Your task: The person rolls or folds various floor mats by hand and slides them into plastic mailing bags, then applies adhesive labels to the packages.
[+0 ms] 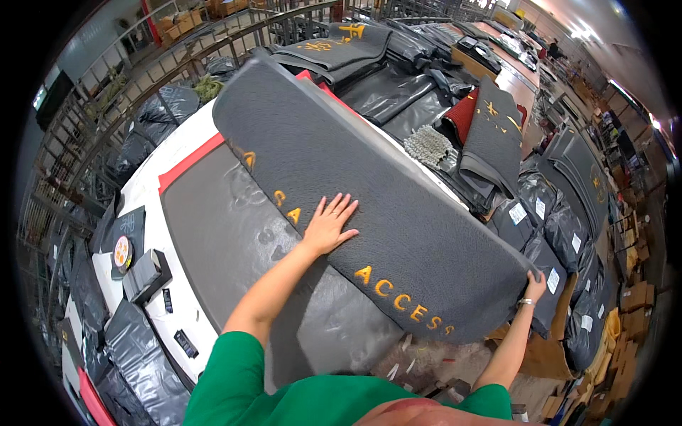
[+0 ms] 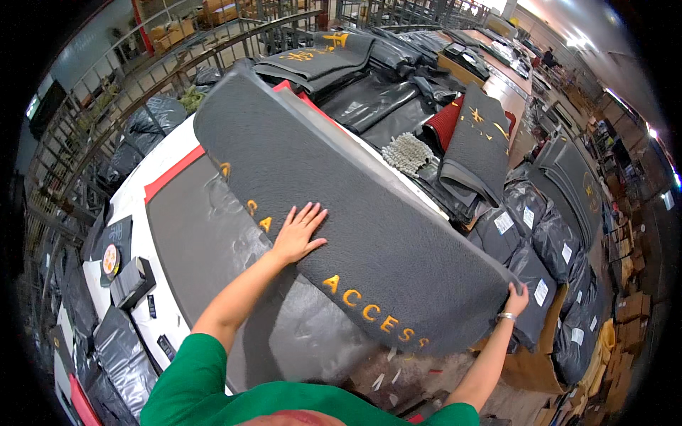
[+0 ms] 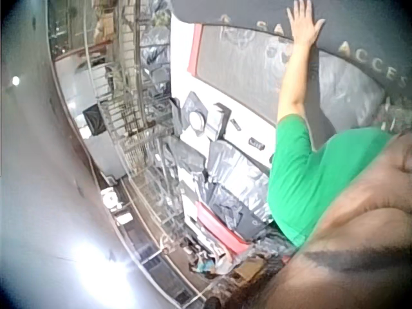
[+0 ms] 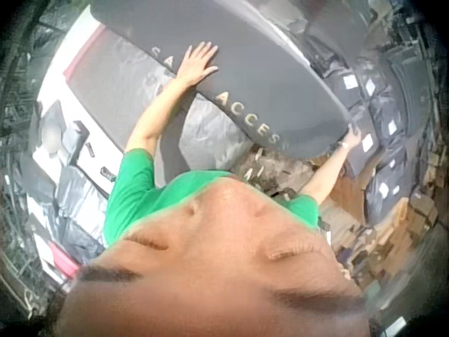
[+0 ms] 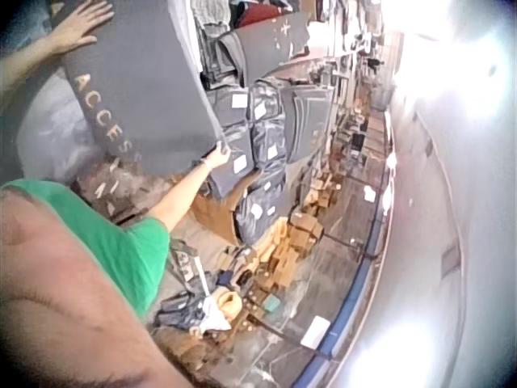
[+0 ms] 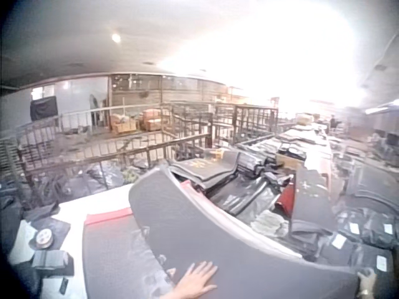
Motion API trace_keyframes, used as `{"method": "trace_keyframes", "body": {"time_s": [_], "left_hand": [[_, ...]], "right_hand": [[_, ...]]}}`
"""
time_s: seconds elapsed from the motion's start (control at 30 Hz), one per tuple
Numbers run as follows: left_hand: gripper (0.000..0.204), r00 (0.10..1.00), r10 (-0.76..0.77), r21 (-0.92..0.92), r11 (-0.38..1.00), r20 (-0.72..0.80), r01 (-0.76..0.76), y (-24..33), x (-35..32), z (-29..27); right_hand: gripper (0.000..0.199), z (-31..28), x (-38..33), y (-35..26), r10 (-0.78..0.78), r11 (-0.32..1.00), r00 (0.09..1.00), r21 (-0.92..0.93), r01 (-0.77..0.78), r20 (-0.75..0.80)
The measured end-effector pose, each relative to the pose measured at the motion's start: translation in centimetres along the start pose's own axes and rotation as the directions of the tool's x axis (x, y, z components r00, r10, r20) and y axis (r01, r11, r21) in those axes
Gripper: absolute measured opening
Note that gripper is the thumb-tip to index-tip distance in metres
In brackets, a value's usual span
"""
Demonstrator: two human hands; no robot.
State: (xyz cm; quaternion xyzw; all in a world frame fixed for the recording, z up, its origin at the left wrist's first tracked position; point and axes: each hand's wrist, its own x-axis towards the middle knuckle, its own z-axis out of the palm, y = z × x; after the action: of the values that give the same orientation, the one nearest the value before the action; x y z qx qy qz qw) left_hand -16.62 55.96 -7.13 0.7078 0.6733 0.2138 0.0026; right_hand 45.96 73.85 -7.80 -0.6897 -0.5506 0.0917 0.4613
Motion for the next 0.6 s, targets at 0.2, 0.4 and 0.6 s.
{"method": "trace_keyframes", "body": {"time_s": [0.2, 0.4, 0.6], "left_hand": [[0.058, 0.996, 0.084, -0.160, 0.984, 0.013, -0.080, -1.3, 2.4, 4.1], [0.052, 0.981, -0.048, 0.124, 0.990, -0.190, 0.073, -3.2, 1.2, -3.0], [0.062, 0.963, -0.269, 0.283, 0.921, -0.027, 0.266, -8.1, 0.5, 4.4]], "right_hand": [[0.051, 2.2, -6.4, 11.8, 0.286, 0.937, 0.956, -0.230, -0.264, 0.070], [0.035, 0.3, -16.6, 8.7, 0.244, 0.970, 0.928, -0.056, -0.238, 0.280], [0.081, 0.3, -34.5, -1.4, 0.625, 0.033, -0.027, -0.062, -0.998, 0.780]]}}
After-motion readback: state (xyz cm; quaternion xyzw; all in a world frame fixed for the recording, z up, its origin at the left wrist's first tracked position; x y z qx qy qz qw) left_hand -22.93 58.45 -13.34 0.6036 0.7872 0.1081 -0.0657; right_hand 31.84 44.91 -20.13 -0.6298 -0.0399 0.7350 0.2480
